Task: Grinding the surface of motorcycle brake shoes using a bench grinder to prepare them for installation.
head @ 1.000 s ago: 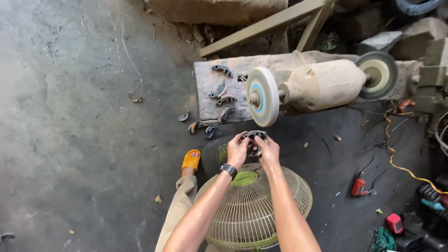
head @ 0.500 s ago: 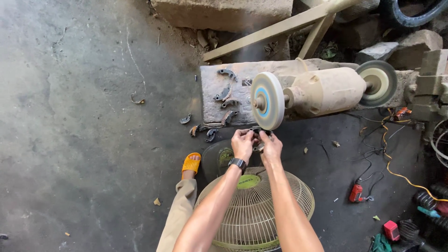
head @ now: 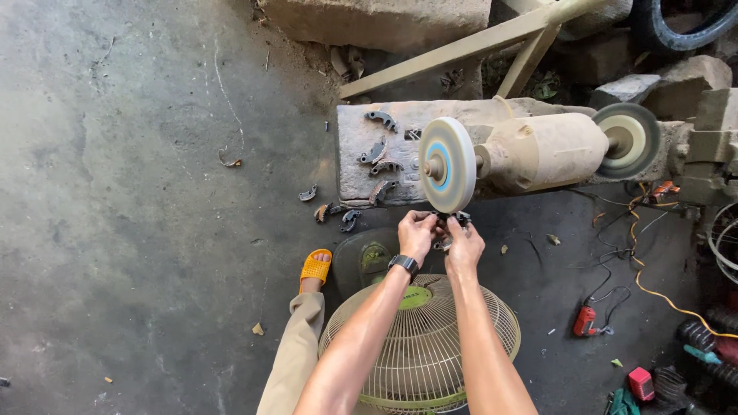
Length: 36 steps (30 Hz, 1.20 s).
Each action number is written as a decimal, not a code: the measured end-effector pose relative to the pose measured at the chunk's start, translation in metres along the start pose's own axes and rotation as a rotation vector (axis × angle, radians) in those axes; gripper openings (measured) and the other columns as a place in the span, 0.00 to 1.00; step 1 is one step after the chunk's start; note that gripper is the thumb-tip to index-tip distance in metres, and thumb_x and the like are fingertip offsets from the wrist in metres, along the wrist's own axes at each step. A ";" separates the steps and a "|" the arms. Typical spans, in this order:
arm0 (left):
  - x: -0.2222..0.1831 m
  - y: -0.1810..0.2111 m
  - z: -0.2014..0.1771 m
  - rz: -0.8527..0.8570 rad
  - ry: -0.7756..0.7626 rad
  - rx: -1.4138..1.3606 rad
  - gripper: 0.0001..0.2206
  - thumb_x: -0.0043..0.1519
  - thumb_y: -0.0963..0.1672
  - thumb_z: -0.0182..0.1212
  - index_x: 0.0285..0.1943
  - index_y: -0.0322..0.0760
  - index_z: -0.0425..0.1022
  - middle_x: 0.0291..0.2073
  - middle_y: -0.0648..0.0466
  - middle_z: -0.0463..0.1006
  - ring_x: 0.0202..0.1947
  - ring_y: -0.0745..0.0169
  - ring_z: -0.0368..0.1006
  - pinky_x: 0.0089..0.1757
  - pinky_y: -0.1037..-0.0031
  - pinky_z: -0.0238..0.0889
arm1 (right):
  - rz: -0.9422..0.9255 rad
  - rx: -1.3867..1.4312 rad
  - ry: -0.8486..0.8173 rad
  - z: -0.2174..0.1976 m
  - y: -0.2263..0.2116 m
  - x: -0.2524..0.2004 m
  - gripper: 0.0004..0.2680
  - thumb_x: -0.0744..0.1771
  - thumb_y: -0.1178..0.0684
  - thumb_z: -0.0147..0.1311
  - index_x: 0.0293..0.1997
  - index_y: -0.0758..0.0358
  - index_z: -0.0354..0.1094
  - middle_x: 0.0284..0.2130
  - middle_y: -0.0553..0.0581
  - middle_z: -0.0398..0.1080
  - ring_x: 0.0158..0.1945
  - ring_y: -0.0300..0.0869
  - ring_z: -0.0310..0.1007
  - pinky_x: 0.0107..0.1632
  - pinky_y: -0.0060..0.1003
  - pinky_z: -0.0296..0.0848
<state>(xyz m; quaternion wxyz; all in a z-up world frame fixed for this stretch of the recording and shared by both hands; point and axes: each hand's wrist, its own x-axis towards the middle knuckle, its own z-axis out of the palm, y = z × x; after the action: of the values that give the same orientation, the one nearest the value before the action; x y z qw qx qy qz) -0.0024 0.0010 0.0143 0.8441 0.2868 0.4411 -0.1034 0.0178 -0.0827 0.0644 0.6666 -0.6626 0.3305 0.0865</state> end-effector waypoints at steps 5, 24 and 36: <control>-0.001 -0.001 -0.001 0.004 -0.029 0.006 0.07 0.65 0.39 0.61 0.46 0.27 0.71 0.33 0.47 0.81 0.28 0.66 0.76 0.31 0.77 0.70 | -0.040 -0.049 0.034 0.004 -0.003 -0.004 0.07 0.68 0.62 0.57 0.47 0.75 0.69 0.33 0.56 0.75 0.31 0.38 0.74 0.35 0.32 0.74; -0.039 0.015 -0.030 0.077 0.065 -0.084 0.08 0.65 0.38 0.61 0.47 0.24 0.68 0.38 0.41 0.82 0.32 0.63 0.78 0.35 0.76 0.72 | 0.183 -0.311 -0.205 0.021 -0.009 -0.001 0.05 0.68 0.60 0.56 0.43 0.73 0.71 0.30 0.54 0.72 0.28 0.34 0.70 0.28 0.30 0.67; -0.085 0.103 -0.065 0.823 -0.011 1.083 0.14 0.53 0.45 0.75 0.37 0.31 0.75 0.37 0.43 0.77 0.41 0.41 0.73 0.43 0.58 0.69 | 0.496 0.370 -0.236 -0.029 -0.041 -0.050 0.10 0.70 0.51 0.51 0.53 0.64 0.67 0.44 0.58 0.73 0.45 0.44 0.73 0.53 0.41 0.75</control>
<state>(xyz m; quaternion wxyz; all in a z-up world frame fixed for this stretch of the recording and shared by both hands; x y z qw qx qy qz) -0.0531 0.1151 0.0946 0.5543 0.8129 0.1778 0.0184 -0.0071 -0.0983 0.1288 0.7679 -0.4148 0.4126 0.2608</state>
